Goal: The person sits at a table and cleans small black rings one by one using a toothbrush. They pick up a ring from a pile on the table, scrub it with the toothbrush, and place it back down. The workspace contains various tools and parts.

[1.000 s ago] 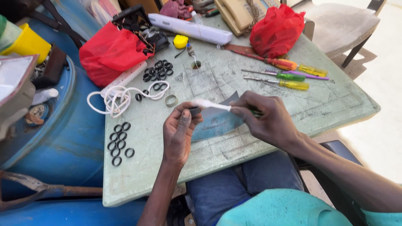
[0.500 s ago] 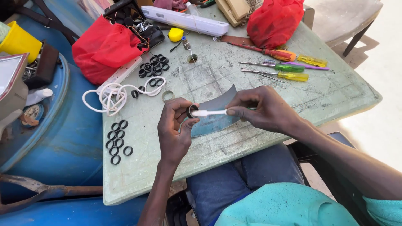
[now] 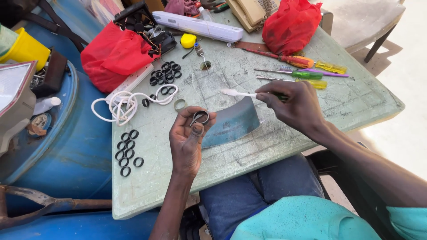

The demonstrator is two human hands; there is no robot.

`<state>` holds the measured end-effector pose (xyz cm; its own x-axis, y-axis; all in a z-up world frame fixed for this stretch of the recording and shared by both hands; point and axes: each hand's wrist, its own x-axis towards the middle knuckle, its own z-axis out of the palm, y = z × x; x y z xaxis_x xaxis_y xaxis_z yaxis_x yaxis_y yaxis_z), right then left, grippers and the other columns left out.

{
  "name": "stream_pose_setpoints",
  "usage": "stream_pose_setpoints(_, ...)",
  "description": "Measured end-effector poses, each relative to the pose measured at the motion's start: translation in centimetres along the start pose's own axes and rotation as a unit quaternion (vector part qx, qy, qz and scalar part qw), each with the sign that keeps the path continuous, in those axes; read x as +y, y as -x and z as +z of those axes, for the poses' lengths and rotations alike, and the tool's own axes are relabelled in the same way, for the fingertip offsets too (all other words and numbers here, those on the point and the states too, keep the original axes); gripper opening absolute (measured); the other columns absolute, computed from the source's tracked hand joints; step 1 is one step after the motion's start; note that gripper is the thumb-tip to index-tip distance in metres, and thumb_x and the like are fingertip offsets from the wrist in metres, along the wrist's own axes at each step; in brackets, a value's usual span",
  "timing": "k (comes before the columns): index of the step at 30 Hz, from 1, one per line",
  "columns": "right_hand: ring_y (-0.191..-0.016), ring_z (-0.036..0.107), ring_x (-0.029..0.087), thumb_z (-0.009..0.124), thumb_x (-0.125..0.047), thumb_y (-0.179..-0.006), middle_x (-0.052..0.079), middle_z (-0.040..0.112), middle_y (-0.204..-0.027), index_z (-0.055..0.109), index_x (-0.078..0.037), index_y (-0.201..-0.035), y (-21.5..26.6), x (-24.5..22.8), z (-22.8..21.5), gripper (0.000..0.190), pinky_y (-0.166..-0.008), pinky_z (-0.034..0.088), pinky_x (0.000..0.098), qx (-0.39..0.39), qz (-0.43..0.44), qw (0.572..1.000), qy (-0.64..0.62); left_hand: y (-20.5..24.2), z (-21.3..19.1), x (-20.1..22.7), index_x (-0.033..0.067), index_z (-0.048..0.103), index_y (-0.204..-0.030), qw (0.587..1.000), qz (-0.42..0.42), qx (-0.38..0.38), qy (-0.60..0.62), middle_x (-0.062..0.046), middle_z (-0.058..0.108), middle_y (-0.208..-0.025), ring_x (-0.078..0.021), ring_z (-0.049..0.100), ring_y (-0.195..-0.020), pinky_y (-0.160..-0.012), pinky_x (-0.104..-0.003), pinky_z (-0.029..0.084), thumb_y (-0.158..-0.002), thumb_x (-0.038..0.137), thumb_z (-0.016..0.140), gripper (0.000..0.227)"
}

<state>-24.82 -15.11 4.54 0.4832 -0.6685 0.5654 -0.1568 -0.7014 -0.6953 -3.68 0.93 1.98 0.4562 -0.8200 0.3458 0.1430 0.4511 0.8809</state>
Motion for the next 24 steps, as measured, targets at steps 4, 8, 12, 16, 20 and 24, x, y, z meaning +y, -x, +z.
stream_pose_setpoints(4, -0.048, 0.048, 0.011, 0.077, -0.019, -0.094, 0.005, 0.07, -0.061, 0.082, -0.02, -0.099, 0.7, -3.6, 0.5, 0.007, -0.048, 0.039, 0.0268, -0.02, -0.007, 0.998, -0.057, -0.1, 0.0, -0.5, 0.0017, 0.056, -0.125, 1.0, 0.0, 0.019, 0.006, -0.015, 0.066, -0.119, -0.027, 0.07, -0.114, -0.106, -0.045, 0.058, -0.091, 0.036, 0.076, 0.052)
stream_pose_setpoints(8, -0.039, 0.055, 0.022, 0.076, -0.012, -0.093, 0.01, 0.073, -0.064, 0.082, -0.015, -0.097, 0.4, -1.2, 1.3, 0.008, -0.046, 0.043, 0.0322, -0.052, -0.042, 0.998, 0.0, -0.3, -0.6, -0.5, 0.0032, 0.057, -0.125, 0.999, 0.021, 0.029, 0.005, -0.012, 0.067, -0.114, -0.0179, 0.069, -0.106, -0.101, -0.035, 0.059, -0.093, 0.04, 0.072, 0.052)
stream_pose_setpoints(12, -0.055, 0.064, 0.031, 0.076, -0.022, -0.094, 0.006, 0.07, -0.064, 0.079, -0.022, -0.1, 0.2, 0.1, -0.3, 0.007, -0.055, 0.047, 0.0379, 0.005, 0.024, 0.999, 0.042, -0.2, -0.4, 0.5, 0.0049, 0.057, -0.122, 0.999, 0.005, 0.042, 0.018, -0.013, 0.066, -0.112, -0.0188, 0.067, -0.103, -0.1, -0.036, 0.058, -0.094, 0.045, 0.07, 0.05)
stream_pose_setpoints(16, -0.05, 0.055, 0.017, 0.075, -0.018, -0.097, 0.004, 0.069, -0.061, 0.08, -0.021, -0.098, 0.9, -2.4, 0.7, 0.006, -0.054, 0.045, 0.0282, -0.013, 0.008, 0.999, -0.036, 0.5, -0.5, -0.7, 0.0028, 0.058, -0.119, 0.997, -0.045, 0.047, 0.051, -0.016, 0.068, -0.115, -0.0225, 0.069, -0.105, -0.099, -0.038, 0.059, -0.099, 0.035, 0.066, 0.038)
stream_pose_setpoints(20, -0.046, 0.047, 0.014, 0.074, -0.014, -0.097, 0.01, 0.069, -0.059, 0.08, -0.013, -0.099, 0.6, -3.1, 0.9, 0.006, -0.048, 0.039, 0.0282, -0.028, -0.032, 0.996, -0.079, -0.3, -0.4, -0.7, 0.0016, 0.057, -0.105, 0.992, -0.086, 0.066, 0.071, -0.022, 0.069, -0.113, -0.0256, 0.072, -0.099, -0.093, -0.04, 0.062, -0.099, 0.024, 0.066, 0.025)
stream_pose_setpoints(24, -0.039, 0.041, 0.013, 0.074, -0.016, -0.095, 0.009, 0.068, -0.056, 0.08, -0.013, -0.101, 0.6, -3.0, 0.6, 0.009, -0.042, 0.035, 0.0284, -0.071, -0.061, 0.992, -0.088, -0.2, -0.7, -1.3, 0.0024, 0.054, -0.093, 0.974, -0.129, 0.124, 0.14, -0.025, 0.069, -0.114, -0.0296, 0.074, -0.102, -0.094, -0.04, 0.063, -0.095, 0.005, 0.065, 0.011)
